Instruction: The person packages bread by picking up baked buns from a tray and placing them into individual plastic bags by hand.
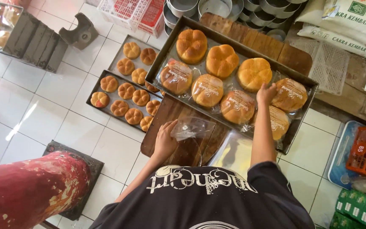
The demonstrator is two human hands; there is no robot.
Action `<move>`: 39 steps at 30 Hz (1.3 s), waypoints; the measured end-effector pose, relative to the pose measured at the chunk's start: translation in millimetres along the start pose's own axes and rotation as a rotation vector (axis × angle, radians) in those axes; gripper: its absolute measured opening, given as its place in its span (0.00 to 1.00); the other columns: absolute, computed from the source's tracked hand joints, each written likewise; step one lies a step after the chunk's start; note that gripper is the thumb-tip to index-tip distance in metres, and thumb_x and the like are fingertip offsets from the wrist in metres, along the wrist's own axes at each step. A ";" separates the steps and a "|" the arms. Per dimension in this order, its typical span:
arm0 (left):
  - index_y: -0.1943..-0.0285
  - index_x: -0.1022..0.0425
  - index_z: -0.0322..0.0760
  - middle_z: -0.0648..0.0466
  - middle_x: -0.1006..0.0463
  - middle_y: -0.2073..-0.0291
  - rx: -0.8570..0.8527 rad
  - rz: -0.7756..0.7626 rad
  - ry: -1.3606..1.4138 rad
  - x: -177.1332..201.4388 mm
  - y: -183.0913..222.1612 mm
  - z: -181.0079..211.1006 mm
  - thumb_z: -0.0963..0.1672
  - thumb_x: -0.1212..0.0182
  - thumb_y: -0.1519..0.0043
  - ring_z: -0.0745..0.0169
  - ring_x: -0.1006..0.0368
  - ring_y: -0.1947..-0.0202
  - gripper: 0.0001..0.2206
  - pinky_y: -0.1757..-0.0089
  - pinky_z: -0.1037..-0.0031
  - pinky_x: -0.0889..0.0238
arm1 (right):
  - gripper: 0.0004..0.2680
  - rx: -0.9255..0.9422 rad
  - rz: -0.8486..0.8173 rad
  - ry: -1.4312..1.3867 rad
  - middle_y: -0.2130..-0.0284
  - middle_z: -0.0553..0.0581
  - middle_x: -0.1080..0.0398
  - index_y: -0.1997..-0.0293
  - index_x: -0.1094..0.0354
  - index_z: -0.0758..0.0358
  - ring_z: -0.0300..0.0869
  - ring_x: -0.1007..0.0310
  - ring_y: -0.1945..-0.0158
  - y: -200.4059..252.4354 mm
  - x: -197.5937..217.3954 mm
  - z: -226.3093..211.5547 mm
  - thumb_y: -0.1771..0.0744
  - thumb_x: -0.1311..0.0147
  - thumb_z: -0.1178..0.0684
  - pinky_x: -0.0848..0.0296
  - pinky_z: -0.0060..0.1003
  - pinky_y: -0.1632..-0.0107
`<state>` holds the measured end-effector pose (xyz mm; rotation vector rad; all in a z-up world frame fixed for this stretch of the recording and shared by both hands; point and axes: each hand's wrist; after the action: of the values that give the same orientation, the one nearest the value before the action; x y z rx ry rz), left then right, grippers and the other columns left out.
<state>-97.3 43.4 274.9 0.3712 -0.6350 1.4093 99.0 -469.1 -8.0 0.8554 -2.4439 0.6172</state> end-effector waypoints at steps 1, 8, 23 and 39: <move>0.43 0.23 0.24 0.36 0.25 0.48 -0.001 -0.004 -0.003 -2.8 -1.8 -4.9 0.32 0.51 0.57 0.31 0.31 0.47 0.29 0.46 0.55 0.39 | 0.17 -0.005 0.001 -0.001 0.60 0.63 0.23 0.46 0.36 0.73 0.52 0.24 0.57 -8.1 -3.1 -4.9 0.32 0.48 0.46 0.28 0.45 0.52; 0.49 0.18 0.33 0.42 0.21 0.47 0.199 -0.101 0.033 -10.3 -16.5 -14.2 0.33 0.49 0.51 0.42 0.22 0.50 0.23 0.51 0.63 0.28 | 0.30 -0.763 -0.273 -0.285 0.37 0.64 0.33 0.34 0.37 0.70 0.50 0.33 0.35 -51.6 -15.4 -27.4 0.34 0.40 0.33 0.33 0.44 0.36; 0.33 0.29 0.31 0.43 0.28 0.35 -0.044 -0.049 0.003 -26.4 -51.8 21.4 0.34 0.42 0.47 0.39 0.31 0.37 0.28 0.39 0.58 0.38 | 0.24 -0.836 -0.549 -1.245 0.42 0.57 0.30 0.35 0.38 0.53 0.53 0.33 0.36 -3.9 0.7 -34.9 0.38 0.34 0.45 0.29 0.56 0.40; 0.27 0.40 0.27 0.39 0.38 0.28 -0.387 -0.165 -0.124 -16.3 -50.9 90.3 0.33 0.49 0.50 0.33 0.40 0.33 0.35 0.39 0.59 0.38 | 0.29 -0.685 -0.653 -1.872 0.30 0.62 0.40 0.24 0.47 0.60 0.57 0.39 0.28 258.0 226.7 -155.8 0.31 0.51 0.32 0.43 0.56 0.26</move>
<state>-65.0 -30.5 342.1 0.1979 -0.9377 1.0830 -185.0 -303.8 177.0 2.2289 -2.6918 -1.9729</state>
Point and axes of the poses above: each hand's wrist, its own y-axis away from the middle knuckle, its own x-axis out of the back of the hand, z = x × y
